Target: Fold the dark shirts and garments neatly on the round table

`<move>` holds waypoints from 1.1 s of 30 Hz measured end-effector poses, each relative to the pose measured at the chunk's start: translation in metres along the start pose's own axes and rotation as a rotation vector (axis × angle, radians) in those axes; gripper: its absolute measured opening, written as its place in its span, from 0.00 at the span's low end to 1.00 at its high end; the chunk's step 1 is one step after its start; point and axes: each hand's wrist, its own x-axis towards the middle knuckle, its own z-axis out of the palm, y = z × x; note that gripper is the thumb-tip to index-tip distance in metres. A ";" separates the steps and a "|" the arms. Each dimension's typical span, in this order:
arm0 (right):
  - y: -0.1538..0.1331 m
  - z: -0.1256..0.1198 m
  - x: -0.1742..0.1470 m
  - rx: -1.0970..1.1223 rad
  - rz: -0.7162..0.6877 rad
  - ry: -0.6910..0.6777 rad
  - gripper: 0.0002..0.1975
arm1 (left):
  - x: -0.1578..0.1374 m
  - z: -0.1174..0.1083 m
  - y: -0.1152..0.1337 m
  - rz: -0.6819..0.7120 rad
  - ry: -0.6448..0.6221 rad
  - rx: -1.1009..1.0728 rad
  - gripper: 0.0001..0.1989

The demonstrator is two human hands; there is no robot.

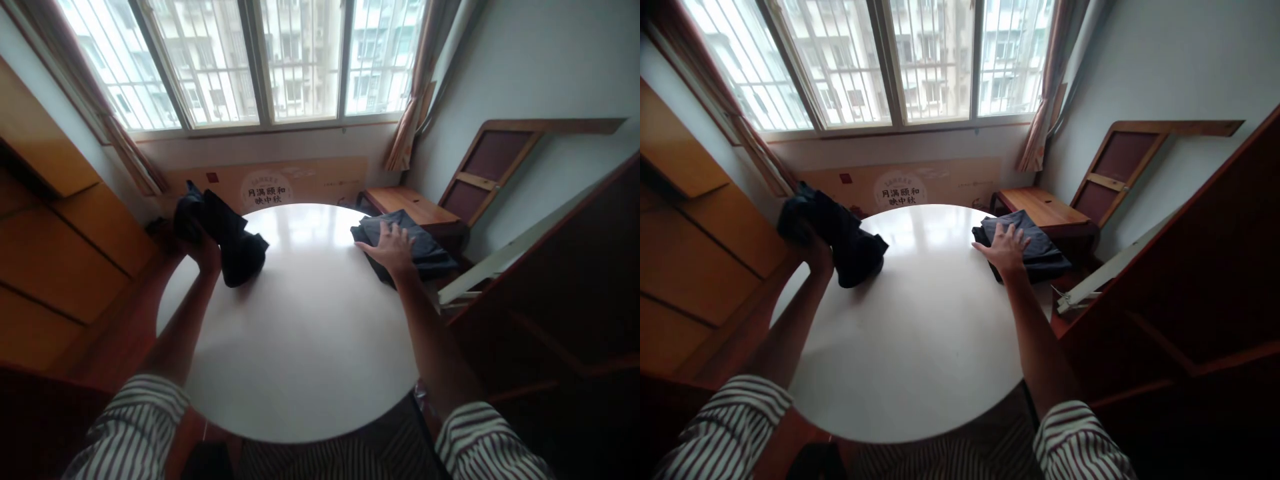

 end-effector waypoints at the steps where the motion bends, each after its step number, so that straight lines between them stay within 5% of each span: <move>1: 0.003 0.006 0.001 -0.040 0.029 -0.098 0.41 | -0.004 0.000 0.001 0.021 -0.046 0.103 0.16; 4: 0.009 0.022 0.003 -0.128 0.043 -0.199 0.32 | -0.029 0.009 -0.001 0.064 -0.244 0.320 0.09; 10: 0.015 0.032 0.005 -0.103 0.004 -0.011 0.25 | -0.068 0.033 -0.009 0.123 -0.697 0.534 0.18; 14: 0.013 0.028 0.004 -0.042 0.013 0.031 0.15 | -0.073 0.037 -0.009 0.205 -0.687 0.730 0.18; 19: 0.012 0.024 0.005 0.075 0.045 0.081 0.17 | -0.075 0.038 -0.011 0.195 -0.649 0.758 0.16; 22: 0.010 0.014 0.007 0.206 0.037 0.221 0.20 | -0.077 0.038 -0.009 0.179 -0.651 0.693 0.12; 27: -0.018 -0.003 -0.005 0.518 -0.298 0.408 0.23 | -0.075 0.036 -0.010 0.154 -0.648 0.575 0.19; 30: -0.044 0.004 -0.022 0.781 -0.550 0.175 0.21 | -0.070 0.034 -0.013 -0.006 -0.579 0.310 0.29; 33: -0.061 0.020 -0.035 0.840 -0.817 -0.320 0.21 | -0.064 0.032 -0.007 -0.106 -0.472 0.135 0.43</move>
